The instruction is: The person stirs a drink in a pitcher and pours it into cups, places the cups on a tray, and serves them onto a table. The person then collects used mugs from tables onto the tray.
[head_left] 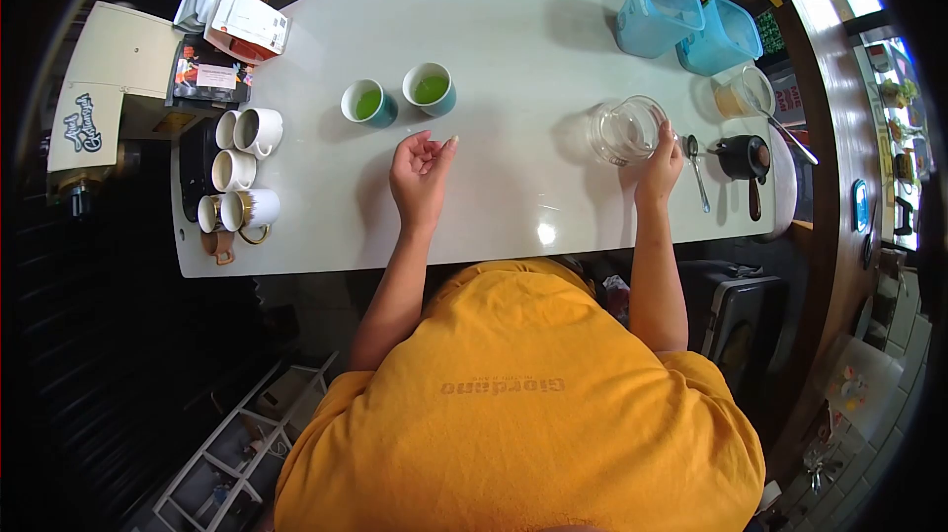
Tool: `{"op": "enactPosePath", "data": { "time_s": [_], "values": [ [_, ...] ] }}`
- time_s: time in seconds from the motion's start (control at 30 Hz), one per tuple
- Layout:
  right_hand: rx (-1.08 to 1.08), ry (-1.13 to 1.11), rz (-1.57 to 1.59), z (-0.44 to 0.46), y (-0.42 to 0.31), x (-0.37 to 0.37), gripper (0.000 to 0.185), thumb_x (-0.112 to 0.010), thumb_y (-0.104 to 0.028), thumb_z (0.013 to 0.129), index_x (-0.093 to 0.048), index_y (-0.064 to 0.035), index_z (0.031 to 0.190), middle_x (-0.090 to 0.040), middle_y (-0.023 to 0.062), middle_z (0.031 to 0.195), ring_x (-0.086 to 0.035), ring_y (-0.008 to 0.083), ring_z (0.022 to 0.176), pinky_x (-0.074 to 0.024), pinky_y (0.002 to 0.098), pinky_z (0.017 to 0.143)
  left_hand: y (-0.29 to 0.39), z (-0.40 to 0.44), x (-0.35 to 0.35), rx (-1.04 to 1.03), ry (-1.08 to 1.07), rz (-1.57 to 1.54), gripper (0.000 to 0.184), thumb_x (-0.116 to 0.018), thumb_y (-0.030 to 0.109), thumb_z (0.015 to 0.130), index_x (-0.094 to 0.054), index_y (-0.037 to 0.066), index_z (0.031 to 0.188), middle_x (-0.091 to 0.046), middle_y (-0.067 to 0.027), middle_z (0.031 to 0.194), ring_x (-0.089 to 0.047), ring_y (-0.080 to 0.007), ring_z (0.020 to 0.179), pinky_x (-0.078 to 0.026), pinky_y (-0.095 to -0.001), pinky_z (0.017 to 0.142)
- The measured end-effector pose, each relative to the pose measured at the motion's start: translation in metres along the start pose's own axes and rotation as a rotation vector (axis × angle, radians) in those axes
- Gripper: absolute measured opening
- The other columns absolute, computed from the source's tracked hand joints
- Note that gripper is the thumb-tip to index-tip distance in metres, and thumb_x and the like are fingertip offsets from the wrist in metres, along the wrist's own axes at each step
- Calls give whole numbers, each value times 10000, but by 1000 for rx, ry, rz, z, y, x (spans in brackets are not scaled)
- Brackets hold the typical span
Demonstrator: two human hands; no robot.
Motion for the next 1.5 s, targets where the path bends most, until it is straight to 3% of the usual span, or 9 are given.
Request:
{"op": "enactPosePath", "data": {
  "time_s": [0.17,0.33,0.4,0.6,0.77,0.87,1.0,1.27,1.5],
  "values": [
    [-71,63,-112,-7,1,2,692,-462,-470,1019,-431,112,1393,-443,192,1474,-394,225,1386,-282,319,1136,3,-4,10,-11,-43,1,322,-739,114,879,-564,-33,1105,-612,-56,927,-592,-104,817,-510,-248,734],
    [-80,152,-227,-24,7,4,779,-402,-545,1017,-373,114,1430,-379,212,1519,-337,253,1426,-251,347,1157,12,-5,29,-12,-56,6,290,-724,144,895,-577,-24,1079,-618,-57,926,-597,-108,808,-508,-264,726],
    [128,225,-218,-32,5,2,586,-405,-469,1027,-597,14,1297,-527,196,1322,-497,290,1262,-358,367,1084,16,-7,38,-1,-60,-14,279,-719,149,899,-581,-22,1070,-620,-58,926,-598,-110,804,-507,-268,722],
    [286,329,-171,-74,-12,-5,390,-495,-247,1018,-609,72,1210,-656,136,1102,-579,229,1130,-388,333,1028,21,-7,74,11,-6,-5,193,-639,174,962,-607,-10,1012,-622,-39,851,-599,-110,779,-493,-259,696],
    [314,399,-144,-110,-16,-26,298,-493,-252,1023,-627,13,995,-638,70,949,-567,169,938,-419,306,906,18,-10,109,3,10,-34,281,-523,252,1028,-583,13,892,-565,-27,751,-558,-122,717,-463,-276,688],
    [297,265,-53,-127,-19,-51,306,-475,-258,1039,-547,-37,840,-514,-4,776,-459,95,755,-384,255,725,18,-10,129,21,65,-154,355,-475,293,1046,-505,47,791,-472,-13,665,-512,-134,666,-446,-293,689],
    [308,50,-22,-155,-25,-98,356,-457,-239,1051,-517,-53,753,-482,-13,700,-418,69,677,-347,239,629,29,-13,163,-44,164,-133,439,-433,340,1055,-448,68,711,-465,-13,646,-499,-116,644,-431,-276,653],
    [261,-416,-8,-180,-21,-191,445,-508,-264,1039,-509,-41,654,-451,-33,597,-391,49,565,-304,229,527,46,-57,248,-222,496,-267,440,-448,345,1046,-417,86,691,-426,-13,632,-500,-146,647,-404,-295,633],
    [265,-793,-150,-192,-29,-219,455,-533,-266,1028,-526,-25,641,-459,-32,590,-397,50,565,-309,234,531,44,-148,236,-322,837,-305,404,-444,285,1056,-440,84,706,-431,-9,658,-455,-118,622,-431,-292,644]
  ]
}}
Point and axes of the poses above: each hand's wrist, its own z-axis towards the middle knuckle, its own x-axis out of the back of the hand, y = z × x, the point moved 4 cm from there along z, towards the middle knuckle
